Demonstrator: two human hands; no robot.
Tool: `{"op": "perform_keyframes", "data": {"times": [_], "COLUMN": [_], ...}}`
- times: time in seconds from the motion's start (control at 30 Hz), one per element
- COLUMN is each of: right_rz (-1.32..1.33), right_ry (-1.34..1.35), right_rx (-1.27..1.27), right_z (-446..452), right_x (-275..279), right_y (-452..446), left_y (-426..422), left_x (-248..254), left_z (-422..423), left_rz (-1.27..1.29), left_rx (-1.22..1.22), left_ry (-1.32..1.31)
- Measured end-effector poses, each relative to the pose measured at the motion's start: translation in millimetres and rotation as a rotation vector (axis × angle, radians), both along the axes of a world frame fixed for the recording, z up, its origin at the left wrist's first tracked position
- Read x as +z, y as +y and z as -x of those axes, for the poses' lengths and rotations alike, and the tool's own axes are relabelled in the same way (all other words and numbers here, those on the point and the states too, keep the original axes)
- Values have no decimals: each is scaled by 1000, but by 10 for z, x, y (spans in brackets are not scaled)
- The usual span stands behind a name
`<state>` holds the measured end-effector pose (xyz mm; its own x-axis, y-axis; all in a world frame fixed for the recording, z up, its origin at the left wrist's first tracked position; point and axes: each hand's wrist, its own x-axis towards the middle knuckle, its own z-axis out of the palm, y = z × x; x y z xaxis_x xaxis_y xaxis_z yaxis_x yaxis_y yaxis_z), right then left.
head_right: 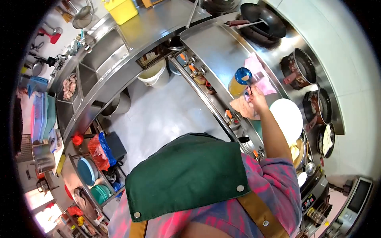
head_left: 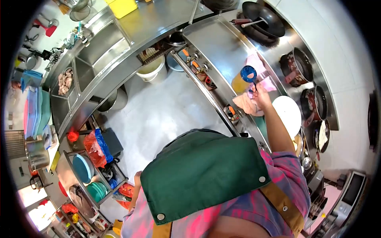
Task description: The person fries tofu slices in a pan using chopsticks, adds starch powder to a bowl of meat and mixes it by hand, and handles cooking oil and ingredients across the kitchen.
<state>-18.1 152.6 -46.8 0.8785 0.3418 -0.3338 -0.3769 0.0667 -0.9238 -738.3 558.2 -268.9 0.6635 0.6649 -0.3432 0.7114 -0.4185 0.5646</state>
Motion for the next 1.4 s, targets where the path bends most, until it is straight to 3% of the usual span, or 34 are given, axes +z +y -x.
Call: {"op": "perform_keyframes", "data": {"times": [0.07,0.1,0.2,0.3,0.4,0.47,0.5,0.63,0.73,0.8,0.87,0.9,0.93,0.97,1.03,1.07,1.1,1.13,1.17,1.2,1.23,1.37,1.4], "right_rz": [28,14,-31,-25,257,442,400,499,756,790,997,1060,1039,1062,1129,1038,1034,1025,992,953,906,710,637], "right_ry": [-16,86,123,102,-105,-118,-127,-353,-142,-203,-85,125,107,213,356,453,560,662,745,829,922,983,995], "right_rx": [88,9,-105,-112,-193,-219,-329,-724,-907,-879,-768,-718,-743,-719,-691,-678,-659,-646,-593,-548,-508,-650,-643], "right_z": [-275,-332,-437,-528,-487,-381,-261,341,1034,1598,2096,2407,2661,2999,3436,3874,4142,4237,4293,4301,4370,4693,4469], "right_x": [-345,-345,-342,-381,-421,-353,-224,28,-217,-504,-522,-553,-604,-717,-661,-820,-845,-888,-975,-996,-973,-1059,-899], "right_y": [-223,-280,-375,-513,-502,-494,-401,-24,295,686,1202,1405,1656,1808,2255,2317,2478,2589,2611,2661,2771,3152,3202], "left_y": [-109,-158,-258,-49,543,751,908,1492,1740,1729,1631,1599,1610,1555,1359,1270,1011,870,934,884,716,754,680], "left_x": [430,677,1147,1608,1092,1462,1453,1072,648,268,13,-117,-606,-1195,-1549,-1369,-1187,-1526,-1805,-1521,-1415,-1863,-1388], "left_z": [-407,-702,-1536,-2294,-2527,-3333,-3654,-4979,-6085,-6723,-7341,-7585,-7716,-7770,-7981,-8136,-8223,-8434,-8486,-8590,-8619,-8685,-8644], "left_rz": [159,15,390,277,237,118,128,196,238,635,919,1035,1029,1040,1347,1629,1582,1783,1857,1929,1922,2120,2266], "left_rx": [148,13,472,162,-38,-215,-274,-516,-834,-661,-339,-274,-250,-465,-449,-207,-175,-96,-160,-231,-37,-191,-256], "left_ry": [-33,24,61,257,97,143,125,-52,-80,29,282,361,403,13,-135,144,50,36,133,242,-24,-234,-236]}}
